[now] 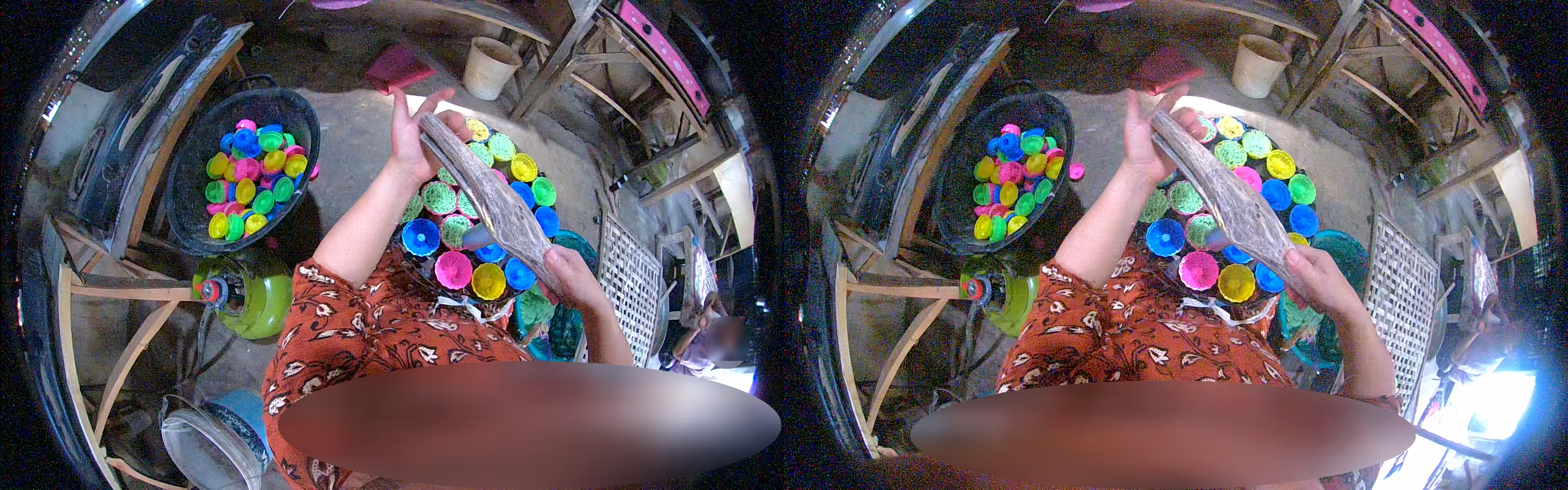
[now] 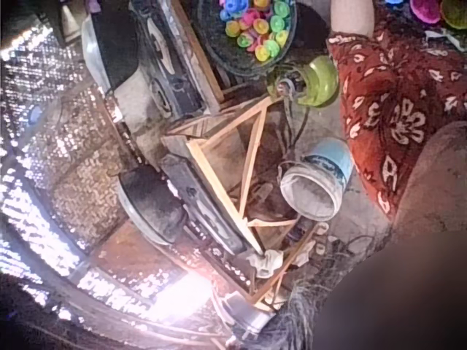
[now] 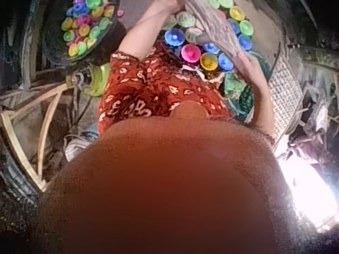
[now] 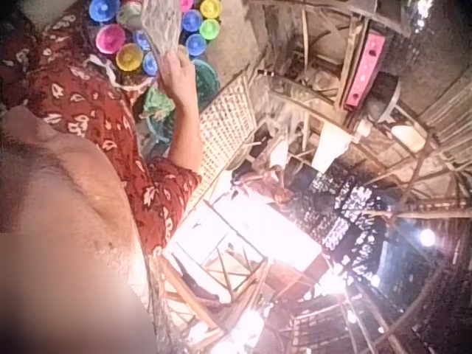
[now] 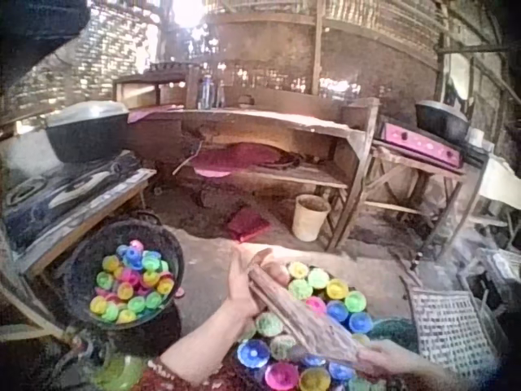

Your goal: The person scoops green paste from a bowl and fills small colorful plastic molds arranged in a circular tray using a wooden tool. The person repeatedly fills each mold and places the filled tray on a nearby rack.

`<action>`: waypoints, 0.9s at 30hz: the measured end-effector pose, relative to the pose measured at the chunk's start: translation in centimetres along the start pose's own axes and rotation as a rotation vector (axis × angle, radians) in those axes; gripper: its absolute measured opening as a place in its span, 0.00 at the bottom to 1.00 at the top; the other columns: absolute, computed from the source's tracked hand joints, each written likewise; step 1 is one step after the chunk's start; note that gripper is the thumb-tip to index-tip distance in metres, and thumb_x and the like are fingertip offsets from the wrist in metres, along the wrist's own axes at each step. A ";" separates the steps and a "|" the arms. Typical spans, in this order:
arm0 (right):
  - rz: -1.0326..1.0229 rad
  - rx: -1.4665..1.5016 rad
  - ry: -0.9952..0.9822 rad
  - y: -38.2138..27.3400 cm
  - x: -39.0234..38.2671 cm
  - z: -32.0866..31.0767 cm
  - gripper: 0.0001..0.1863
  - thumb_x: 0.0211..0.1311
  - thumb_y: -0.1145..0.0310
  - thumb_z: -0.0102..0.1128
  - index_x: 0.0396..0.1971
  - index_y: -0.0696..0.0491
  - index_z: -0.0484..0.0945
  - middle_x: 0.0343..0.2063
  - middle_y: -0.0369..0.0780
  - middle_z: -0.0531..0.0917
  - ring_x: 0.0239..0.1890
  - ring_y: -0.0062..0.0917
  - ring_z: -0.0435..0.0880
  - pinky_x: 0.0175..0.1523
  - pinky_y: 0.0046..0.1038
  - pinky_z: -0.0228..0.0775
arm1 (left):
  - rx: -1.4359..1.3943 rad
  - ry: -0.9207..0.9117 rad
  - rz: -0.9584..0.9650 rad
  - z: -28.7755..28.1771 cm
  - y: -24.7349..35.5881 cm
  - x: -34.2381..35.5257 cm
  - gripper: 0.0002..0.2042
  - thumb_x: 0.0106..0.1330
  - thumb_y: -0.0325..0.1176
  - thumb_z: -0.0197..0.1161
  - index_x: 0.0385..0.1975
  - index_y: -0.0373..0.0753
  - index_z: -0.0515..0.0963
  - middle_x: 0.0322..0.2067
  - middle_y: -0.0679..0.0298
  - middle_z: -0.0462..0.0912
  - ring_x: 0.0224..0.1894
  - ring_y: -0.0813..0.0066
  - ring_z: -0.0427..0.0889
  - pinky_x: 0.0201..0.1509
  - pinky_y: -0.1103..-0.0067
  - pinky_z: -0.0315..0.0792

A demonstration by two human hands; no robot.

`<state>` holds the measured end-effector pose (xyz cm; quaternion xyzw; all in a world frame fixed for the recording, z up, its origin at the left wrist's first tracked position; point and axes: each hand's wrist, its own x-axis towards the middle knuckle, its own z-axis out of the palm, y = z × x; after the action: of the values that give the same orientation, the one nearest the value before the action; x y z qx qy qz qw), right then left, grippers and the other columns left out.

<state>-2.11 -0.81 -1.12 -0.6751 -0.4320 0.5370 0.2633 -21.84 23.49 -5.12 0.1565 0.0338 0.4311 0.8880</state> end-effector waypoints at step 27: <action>-1.002 -0.746 0.637 -5.7 -9.5 1.1 0.22 0.40 0.72 0.66 0.35 0.54 0.65 0.27 0.38 0.73 0.27 0.27 0.73 0.28 0.26 0.65 | 2.189 -1.371 0.497 12.4 -8.4 -6.3 0.07 0.48 0.32 0.57 0.26 0.38 0.73 0.18 0.60 0.76 0.22 0.62 0.78 0.27 0.69 0.72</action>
<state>-5.33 -6.32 7.98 -0.5643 -0.7485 -0.0573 0.3436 -17.05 10.63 3.61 0.9782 -0.1206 0.1653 0.0366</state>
